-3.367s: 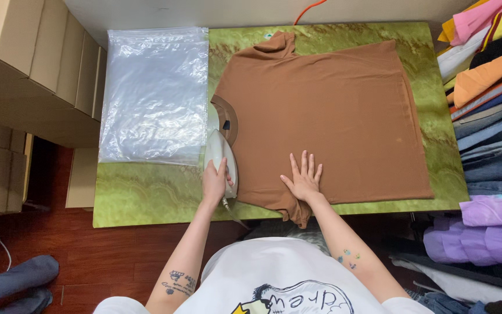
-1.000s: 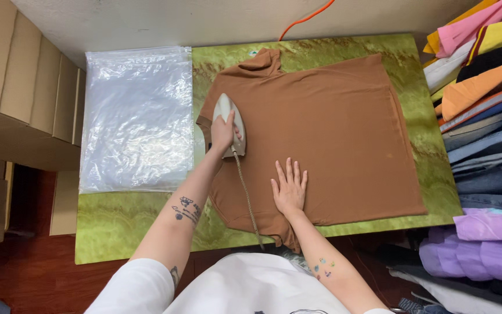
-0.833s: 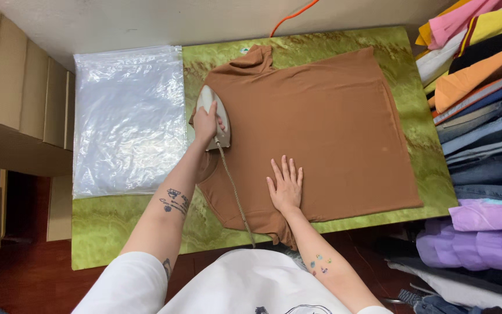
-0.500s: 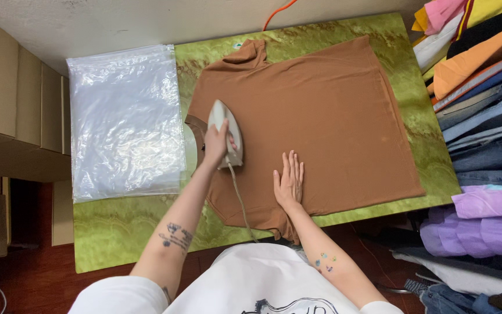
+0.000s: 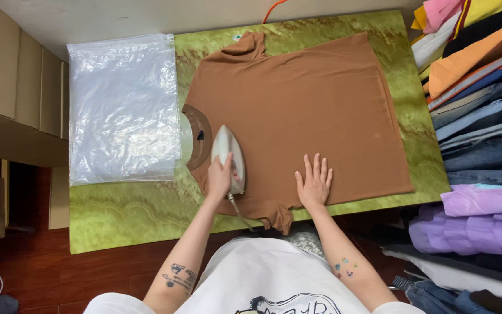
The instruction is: The person lays a brown t-shirt flat on a green ironing board and smooths it with their hands. They then use a white iron to press the shirt, moving the iron across the body and sleeves to remove wrinkles.
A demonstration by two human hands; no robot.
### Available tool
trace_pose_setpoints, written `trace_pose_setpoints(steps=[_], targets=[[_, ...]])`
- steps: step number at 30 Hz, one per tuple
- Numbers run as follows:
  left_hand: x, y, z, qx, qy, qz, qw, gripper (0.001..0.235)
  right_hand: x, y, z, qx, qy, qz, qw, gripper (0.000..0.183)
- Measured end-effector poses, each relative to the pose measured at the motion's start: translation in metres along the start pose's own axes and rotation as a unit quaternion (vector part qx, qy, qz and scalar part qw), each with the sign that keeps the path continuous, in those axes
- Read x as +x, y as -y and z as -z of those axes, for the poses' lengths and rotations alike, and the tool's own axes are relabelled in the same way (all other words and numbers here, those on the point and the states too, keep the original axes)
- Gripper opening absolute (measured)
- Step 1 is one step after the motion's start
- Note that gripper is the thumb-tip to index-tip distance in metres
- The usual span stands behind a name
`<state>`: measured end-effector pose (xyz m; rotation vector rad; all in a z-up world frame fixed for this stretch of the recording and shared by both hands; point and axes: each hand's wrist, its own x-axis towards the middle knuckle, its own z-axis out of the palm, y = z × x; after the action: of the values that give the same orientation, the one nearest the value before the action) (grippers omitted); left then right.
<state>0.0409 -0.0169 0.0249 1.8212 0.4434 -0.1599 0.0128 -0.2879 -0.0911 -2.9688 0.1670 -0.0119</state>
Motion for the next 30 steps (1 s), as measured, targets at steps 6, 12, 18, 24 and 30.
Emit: trace_pose_setpoints(steps=[6,12,18,24,30], targets=[[0.014,0.022,0.015,-0.031,-0.074,0.014,0.997,0.041,-0.003,-0.025,0.002,-0.009,-0.008,0.040,0.999,0.059],[0.008,0.007,-0.040,-0.067,-0.038,-0.001,0.997,0.039,0.000,-0.069,0.010,-0.018,0.000,0.045,0.999,0.058],[-0.005,0.002,-0.158,-0.101,0.031,-0.012,0.994,0.041,0.009,-0.118,0.013,0.010,0.012,0.001,1.000,0.058],[-0.013,-0.015,-0.250,-0.134,0.130,-0.033,0.982,0.038,0.043,-0.114,0.044,0.333,0.008,-0.097,0.938,0.041],[-0.046,-0.064,-0.225,-0.028,0.068,-0.149,0.986,0.043,0.046,-0.048,0.117,0.407,0.032,-0.002,0.913,0.050]])
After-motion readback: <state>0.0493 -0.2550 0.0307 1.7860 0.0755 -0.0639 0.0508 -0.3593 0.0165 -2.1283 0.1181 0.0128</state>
